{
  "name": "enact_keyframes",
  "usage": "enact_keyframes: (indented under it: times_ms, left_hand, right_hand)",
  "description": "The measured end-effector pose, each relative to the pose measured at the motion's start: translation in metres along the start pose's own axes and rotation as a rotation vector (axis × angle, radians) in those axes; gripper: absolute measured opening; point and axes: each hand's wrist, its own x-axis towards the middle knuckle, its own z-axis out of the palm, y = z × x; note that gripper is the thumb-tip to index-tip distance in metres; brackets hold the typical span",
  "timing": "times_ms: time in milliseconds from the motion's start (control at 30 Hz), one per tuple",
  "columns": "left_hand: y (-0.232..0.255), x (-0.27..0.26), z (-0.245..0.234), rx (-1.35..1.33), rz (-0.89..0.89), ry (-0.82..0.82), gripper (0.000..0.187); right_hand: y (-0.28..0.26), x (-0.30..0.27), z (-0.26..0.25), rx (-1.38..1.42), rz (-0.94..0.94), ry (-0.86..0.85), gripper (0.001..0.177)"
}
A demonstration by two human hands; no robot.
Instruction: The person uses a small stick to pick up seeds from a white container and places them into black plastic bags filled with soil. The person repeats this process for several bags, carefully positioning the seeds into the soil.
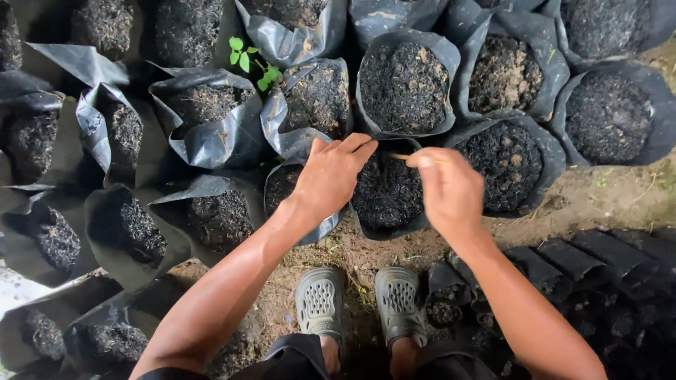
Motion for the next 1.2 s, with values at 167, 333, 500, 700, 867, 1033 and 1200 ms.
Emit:
enact_keyframes:
  times_ms: [167, 333, 500, 700, 867, 1033, 1200]
  left_hand:
    - [-0.004, 0.001, 0.002, 0.014, -0.011, 0.003, 0.044]
    - [-0.003, 0.001, -0.004, 0.006, 0.001, -0.003, 0.04]
    - [-0.002, -0.001, -0.009, -0.052, -0.011, -0.031, 0.044]
    - [0.0, -0.003, -0.011, -0.039, -0.005, -0.005, 0.042]
    - [-0.003, -0.005, -0.009, -0.064, -0.008, -0.002, 0.043]
    - [0.0, -0.004, -0.011, -0.1, -0.018, -0.006, 0.044]
    - [0.002, -0.007, -0.017, -0.031, 0.008, 0.017, 0.041]
  right_hand:
    - [-0.015, -0.004, 0.003, 0.068, 0.047, -0.037, 0.025]
    - [-0.016, -0.004, 0.009, 0.062, 0.051, -0.017, 0.026]
    - [-0.017, -0.008, 0.002, 0.082, 0.088, -0.009, 0.026]
    - [-0.02, -0.012, 0.013, 0.031, 0.087, -0.115, 0.02]
    - [-0.018, -0.011, 0.009, 0.056, 0.023, -0.051, 0.021]
    - [-0.016, -0.023, 0.022, 0.032, 0.0, -0.137, 0.017]
    - [-0.019, -0.02, 0.009, 0.068, -0.038, -0.063, 0.022]
